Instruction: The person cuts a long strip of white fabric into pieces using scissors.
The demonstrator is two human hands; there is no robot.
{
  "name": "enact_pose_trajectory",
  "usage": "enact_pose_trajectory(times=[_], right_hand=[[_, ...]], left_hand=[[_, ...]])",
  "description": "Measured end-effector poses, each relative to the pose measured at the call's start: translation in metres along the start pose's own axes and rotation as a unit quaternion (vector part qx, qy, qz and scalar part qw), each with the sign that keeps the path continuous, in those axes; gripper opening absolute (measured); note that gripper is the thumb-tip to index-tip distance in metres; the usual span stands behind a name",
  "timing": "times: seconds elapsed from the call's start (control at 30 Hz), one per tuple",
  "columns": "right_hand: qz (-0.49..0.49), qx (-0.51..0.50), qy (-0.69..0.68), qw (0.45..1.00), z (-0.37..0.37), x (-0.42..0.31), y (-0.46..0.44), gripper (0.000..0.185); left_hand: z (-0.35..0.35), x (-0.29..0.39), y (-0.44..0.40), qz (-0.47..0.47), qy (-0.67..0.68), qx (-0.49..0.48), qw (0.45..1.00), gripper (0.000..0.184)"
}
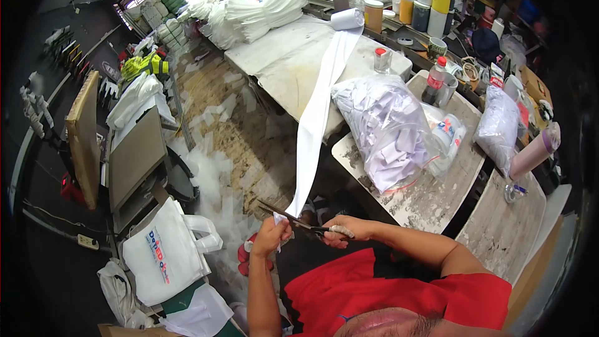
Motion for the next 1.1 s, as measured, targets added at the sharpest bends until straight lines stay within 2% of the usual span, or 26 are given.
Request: enact_pose_trajectory(times=[0.17, 0.23, 0.33, 0.53, 0.67, 0.77, 0.83, 0.87, 0.93, 1.03, 1.1], right_hand=[[-0.004, -0.015, 0.037, 0.999, 0.002, 0.009, -0.003, 0.044], [-0.058, -0.017, 0.023, 0.998, 0.002, 0.010, -0.004, 0.050], [-0.051, -0.021, 0.026, 0.998, 0.002, 0.013, -0.002, 0.053], [-0.019, 0.006, -0.017, 1.000, 0.006, 0.009, -0.002, 0.047], [-0.002, 0.018, 0.016, 1.000, 0.006, 0.009, -0.004, 0.044], [-0.026, -0.008, 0.042, 0.999, 0.005, 0.007, -0.002, 0.042], [-0.080, -0.077, 0.065, 0.992, 0.007, -0.009, 0.002, 0.040], [-0.071, -0.092, 0.073, 0.991, 0.005, -0.009, 0.002, 0.039], [-0.057, -0.085, 0.098, 0.990, -0.004, 0.004, 0.000, 0.039], [-0.030, -0.075, 0.153, 0.985, -0.007, 0.009, 0.002, 0.040], [-0.013, -0.069, 0.185, 0.980, -0.007, 0.005, 0.002, 0.041]], left_hand=[[0.015, 0.000, 0.005, -0.018, 0.058, 0.018, 0.998, 0.044], [0.023, 0.000, 0.004, -0.034, 0.067, 0.033, 0.997, 0.045], [0.032, -0.006, 0.002, -0.021, 0.097, -0.032, 0.995, 0.043], [0.021, -0.003, 0.004, -0.042, 0.070, -0.011, 0.997, 0.040], [0.006, -0.014, 0.005, -0.050, 0.058, -0.003, 0.997, 0.039], [-0.016, -0.013, 0.010, -0.028, 0.069, 0.051, 0.996, 0.040], [-0.048, -0.007, 0.022, 0.034, 0.245, 0.192, 0.950, 0.047], [-0.056, -0.004, 0.028, 0.032, 0.247, 0.194, 0.949, 0.047], [-0.064, 0.015, 0.040, 0.123, 0.323, 0.103, 0.933, 0.057], [-0.048, 0.034, 0.057, 0.171, 0.287, 0.080, 0.939, 0.067], [-0.038, 0.032, 0.059, 0.153, 0.289, 0.084, 0.941, 0.067]])
Point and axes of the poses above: each hand's wrist, its own y-axis away from the middle knuckle, its own z-axis out of the palm, x = y × z, the point moved 5 cm from there along -y, towards the middle knuckle, and after that the axes turned 11 degrees about -z, right-handed, at the moved point
